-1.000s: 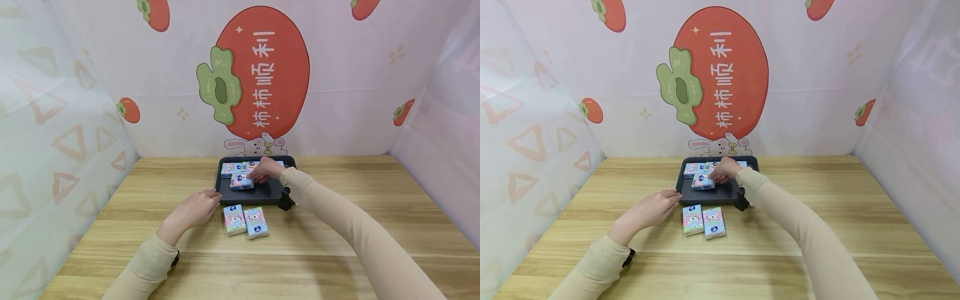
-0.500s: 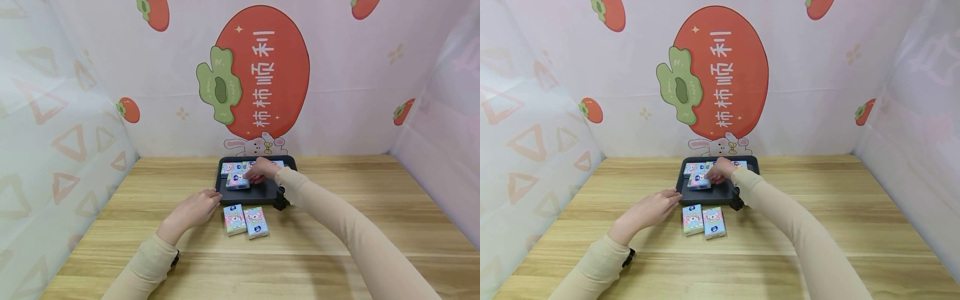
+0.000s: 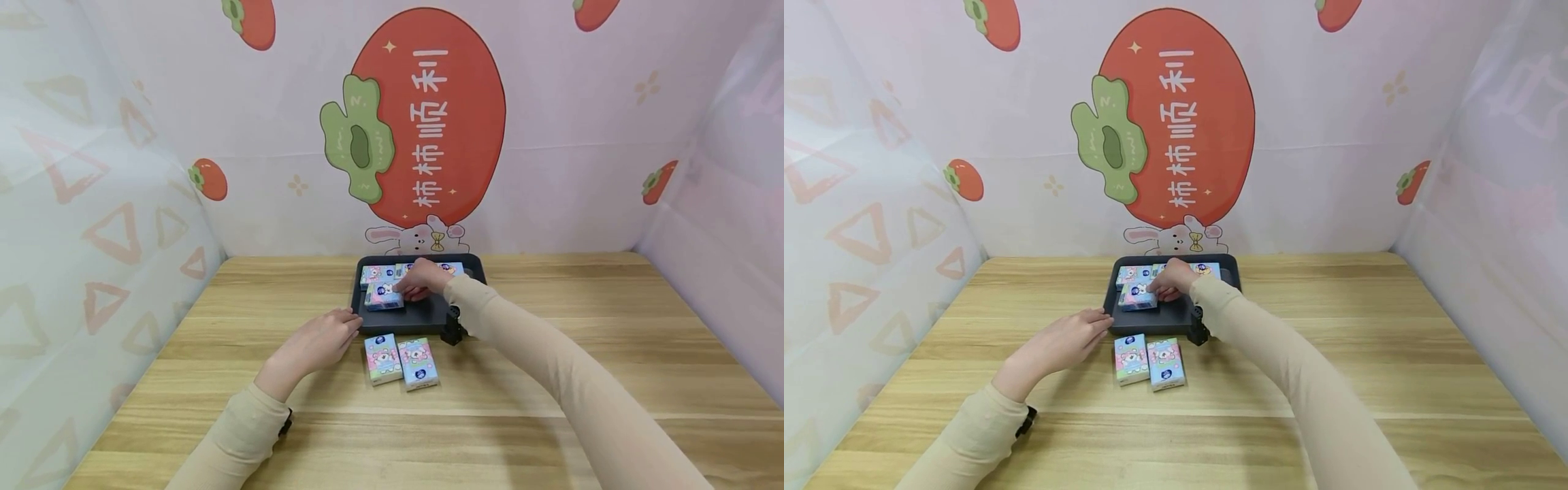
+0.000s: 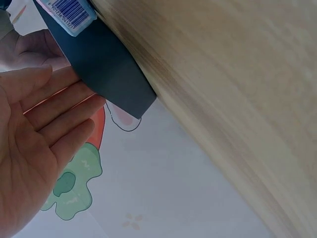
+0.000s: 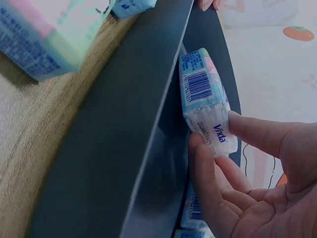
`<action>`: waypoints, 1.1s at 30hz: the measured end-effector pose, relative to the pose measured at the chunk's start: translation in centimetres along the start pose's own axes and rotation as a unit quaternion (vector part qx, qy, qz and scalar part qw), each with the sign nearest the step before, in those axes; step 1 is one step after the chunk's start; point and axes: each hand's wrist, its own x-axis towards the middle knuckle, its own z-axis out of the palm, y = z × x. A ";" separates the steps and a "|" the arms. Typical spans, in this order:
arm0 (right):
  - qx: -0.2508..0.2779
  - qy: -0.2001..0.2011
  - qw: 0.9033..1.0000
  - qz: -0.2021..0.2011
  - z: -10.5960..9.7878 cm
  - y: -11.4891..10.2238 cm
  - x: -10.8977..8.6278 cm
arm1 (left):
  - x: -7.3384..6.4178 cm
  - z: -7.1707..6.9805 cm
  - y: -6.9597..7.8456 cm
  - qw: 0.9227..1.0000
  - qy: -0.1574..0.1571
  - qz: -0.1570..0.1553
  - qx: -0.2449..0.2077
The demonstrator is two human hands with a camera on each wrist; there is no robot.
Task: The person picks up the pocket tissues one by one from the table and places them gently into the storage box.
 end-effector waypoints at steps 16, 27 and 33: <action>0.009 0.008 1.000 0.004 1.0 -0.3 1.0 | -0.1 -0.2 0.0 1.000 -0.010 -0.006 -0.004; 0.003 0.005 1.000 -0.004 1.0 -0.6 0.6 | -0.1 -0.3 0.0 1.000 -0.011 -0.006 -0.004; -0.002 -0.002 1.000 -0.003 1.0 -0.8 0.7 | -0.1 -0.2 0.0 1.000 -0.005 -0.001 -0.003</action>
